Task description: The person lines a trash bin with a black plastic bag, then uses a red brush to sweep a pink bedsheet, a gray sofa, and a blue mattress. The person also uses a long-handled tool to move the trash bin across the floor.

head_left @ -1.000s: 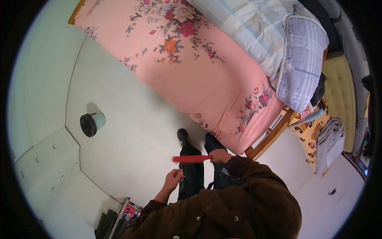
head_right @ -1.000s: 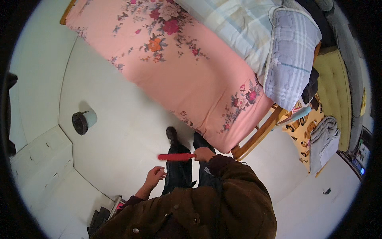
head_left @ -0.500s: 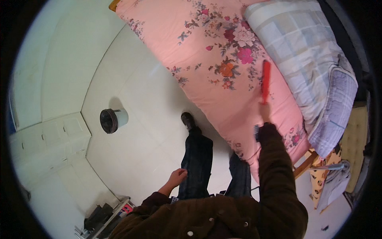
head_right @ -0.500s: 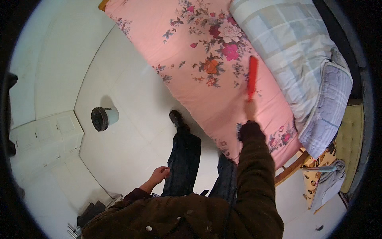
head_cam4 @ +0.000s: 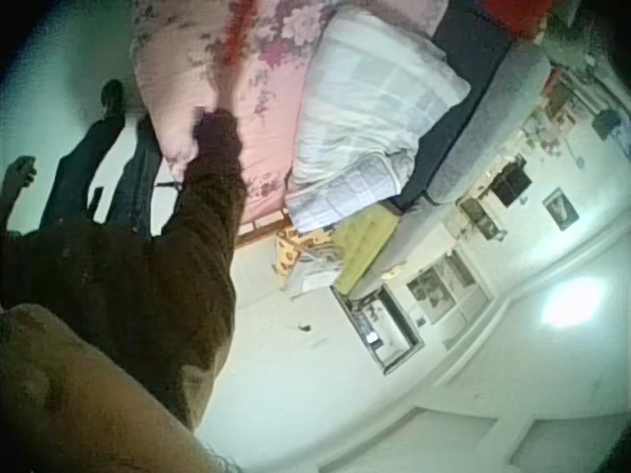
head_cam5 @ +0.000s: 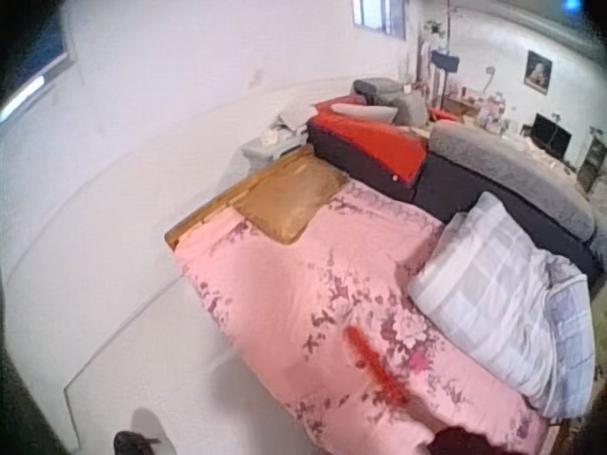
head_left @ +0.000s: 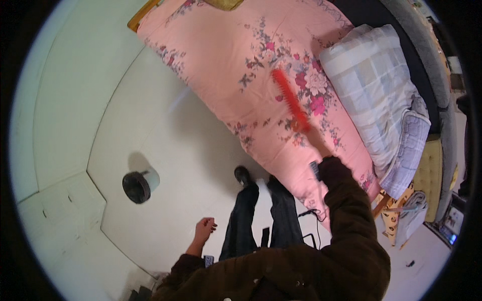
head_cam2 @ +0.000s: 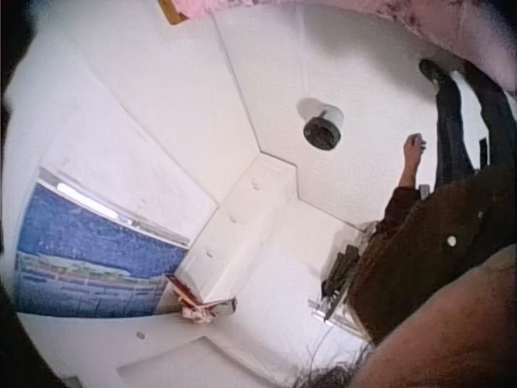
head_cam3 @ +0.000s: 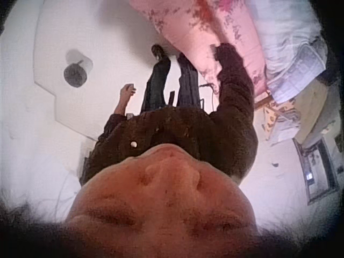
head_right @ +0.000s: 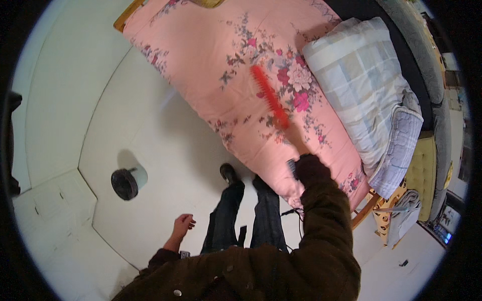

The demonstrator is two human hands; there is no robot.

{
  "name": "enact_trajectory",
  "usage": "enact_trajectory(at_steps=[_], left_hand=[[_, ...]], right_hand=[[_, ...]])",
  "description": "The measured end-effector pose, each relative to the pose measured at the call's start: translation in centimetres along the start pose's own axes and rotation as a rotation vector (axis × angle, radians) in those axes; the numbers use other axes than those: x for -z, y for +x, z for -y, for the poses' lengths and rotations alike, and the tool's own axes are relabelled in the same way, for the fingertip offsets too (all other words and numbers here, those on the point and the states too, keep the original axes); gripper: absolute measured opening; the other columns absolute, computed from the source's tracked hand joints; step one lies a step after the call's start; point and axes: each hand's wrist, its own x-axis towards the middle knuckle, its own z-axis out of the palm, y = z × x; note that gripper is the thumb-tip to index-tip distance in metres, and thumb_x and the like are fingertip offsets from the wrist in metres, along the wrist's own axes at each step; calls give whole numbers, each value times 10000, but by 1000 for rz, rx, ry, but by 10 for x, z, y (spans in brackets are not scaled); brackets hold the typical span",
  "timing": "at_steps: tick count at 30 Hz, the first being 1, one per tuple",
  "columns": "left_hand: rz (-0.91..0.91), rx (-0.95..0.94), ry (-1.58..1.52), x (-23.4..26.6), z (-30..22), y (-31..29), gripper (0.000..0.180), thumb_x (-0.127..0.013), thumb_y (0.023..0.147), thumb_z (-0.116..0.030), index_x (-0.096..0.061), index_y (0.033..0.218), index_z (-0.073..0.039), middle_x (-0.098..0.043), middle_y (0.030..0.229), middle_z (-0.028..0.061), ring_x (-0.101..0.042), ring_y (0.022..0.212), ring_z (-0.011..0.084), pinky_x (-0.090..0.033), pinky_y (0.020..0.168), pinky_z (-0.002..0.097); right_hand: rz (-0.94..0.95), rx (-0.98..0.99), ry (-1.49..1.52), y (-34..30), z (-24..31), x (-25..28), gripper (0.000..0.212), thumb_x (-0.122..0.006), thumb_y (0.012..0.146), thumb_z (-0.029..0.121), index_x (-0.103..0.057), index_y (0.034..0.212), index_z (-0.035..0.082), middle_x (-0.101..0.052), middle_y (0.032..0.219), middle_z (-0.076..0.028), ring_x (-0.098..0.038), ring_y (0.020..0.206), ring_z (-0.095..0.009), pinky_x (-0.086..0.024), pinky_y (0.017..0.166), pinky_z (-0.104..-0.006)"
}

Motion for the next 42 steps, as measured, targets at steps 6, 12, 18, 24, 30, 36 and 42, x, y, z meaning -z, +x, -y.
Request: enact_trajectory(at_steps=[6,12,18,24,30,36,42], left_hand=[[72,17,20,-21,-17,40,232,-534,838,-213,-549,957,-14,-612,745,79,-569,618,126,-443,533,240],[169,-47,128,-50,-95,38,258,-538,835,-201,-544,989,6,-606,776,75,-569,657,119,-461,589,250],[228,-72,197,-42,-188,28,278,-535,840,-220,-546,983,18,-608,764,64,-570,668,120,-466,603,256],[121,-15,60,-40,-206,83,258,-559,826,-201,-548,976,8,-603,771,68,-560,662,122,-454,578,243],[277,-6,16,-29,-200,149,237,-534,842,-165,-533,1002,10,-600,827,64,-573,747,129,-467,659,250],[332,-77,201,33,-246,142,269,-521,858,-201,-530,1032,4,-601,828,72,-566,765,138,-464,681,263],[422,-11,220,98,-283,122,265,-540,843,-218,-548,998,-2,-602,824,63,-565,752,122,-464,671,256]], right_hand=[[-254,-328,-360,106,3,31,264,-580,729,294,-613,748,33,-586,642,-115,-569,602,-239,-420,533,-398],[946,191,-610,-21,65,-238,295,-557,714,323,-617,829,58,-595,866,-130,-573,847,-278,-422,713,-457],[442,119,-113,77,143,-129,365,-630,684,260,-576,990,70,-612,906,-138,-577,855,-264,-434,759,-392],[-260,-85,-389,308,60,93,356,-602,742,266,-514,954,-6,-583,785,-175,-583,583,-309,-468,512,-385],[-446,144,-784,340,-1,-28,159,-548,750,200,-569,801,51,-550,633,-73,-531,527,-239,-433,470,-373],[962,329,-510,130,153,-349,215,-515,796,217,-531,951,68,-549,850,-108,-527,755,-244,-432,642,-372],[551,58,-408,216,229,-259,334,-489,836,239,-481,1115,56,-537,1054,-168,-507,972,-249,-414,808,-369]])
